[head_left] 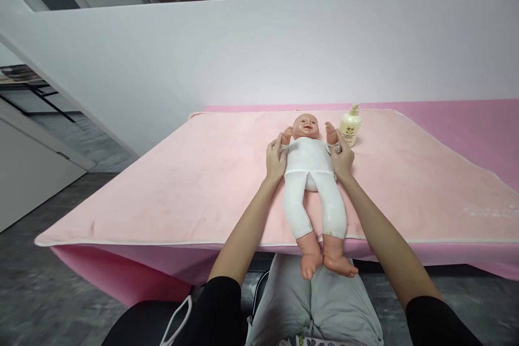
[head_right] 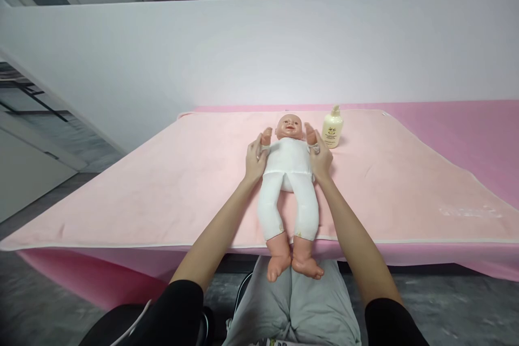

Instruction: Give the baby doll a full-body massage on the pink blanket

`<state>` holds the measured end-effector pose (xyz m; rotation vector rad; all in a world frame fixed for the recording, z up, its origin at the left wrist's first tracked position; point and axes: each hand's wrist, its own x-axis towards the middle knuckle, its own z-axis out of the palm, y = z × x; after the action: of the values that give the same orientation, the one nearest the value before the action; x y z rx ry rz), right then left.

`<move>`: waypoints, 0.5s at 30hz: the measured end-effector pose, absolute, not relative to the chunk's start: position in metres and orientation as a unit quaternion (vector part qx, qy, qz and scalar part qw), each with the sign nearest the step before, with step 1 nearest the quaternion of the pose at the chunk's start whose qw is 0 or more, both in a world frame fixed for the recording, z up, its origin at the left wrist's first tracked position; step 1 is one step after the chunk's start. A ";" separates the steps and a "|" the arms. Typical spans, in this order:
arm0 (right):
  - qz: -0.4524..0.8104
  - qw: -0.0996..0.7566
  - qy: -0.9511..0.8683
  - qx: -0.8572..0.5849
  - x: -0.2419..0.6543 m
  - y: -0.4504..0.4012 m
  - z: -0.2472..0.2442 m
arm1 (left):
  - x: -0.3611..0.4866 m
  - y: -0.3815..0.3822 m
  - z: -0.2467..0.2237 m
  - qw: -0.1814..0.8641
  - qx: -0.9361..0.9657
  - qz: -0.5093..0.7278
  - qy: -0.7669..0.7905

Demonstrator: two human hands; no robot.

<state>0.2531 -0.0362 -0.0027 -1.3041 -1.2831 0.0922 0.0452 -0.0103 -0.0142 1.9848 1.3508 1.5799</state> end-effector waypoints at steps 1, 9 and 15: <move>0.036 0.586 -0.588 -0.556 0.250 -0.038 -0.002 | 0.047 -0.011 -0.014 0.121 0.710 0.523 0.456; 0.055 0.548 -0.635 -0.541 0.243 -0.042 -0.005 | 0.052 -0.011 -0.012 0.081 0.770 0.444 0.451; 0.106 0.682 -0.493 -0.529 0.252 -0.033 -0.005 | 0.046 -0.007 -0.010 0.225 0.615 0.592 0.470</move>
<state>0.2519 -0.0332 -0.0052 -1.1860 -1.1066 0.2367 0.0460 -0.0067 -0.0101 1.6962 1.2953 1.6325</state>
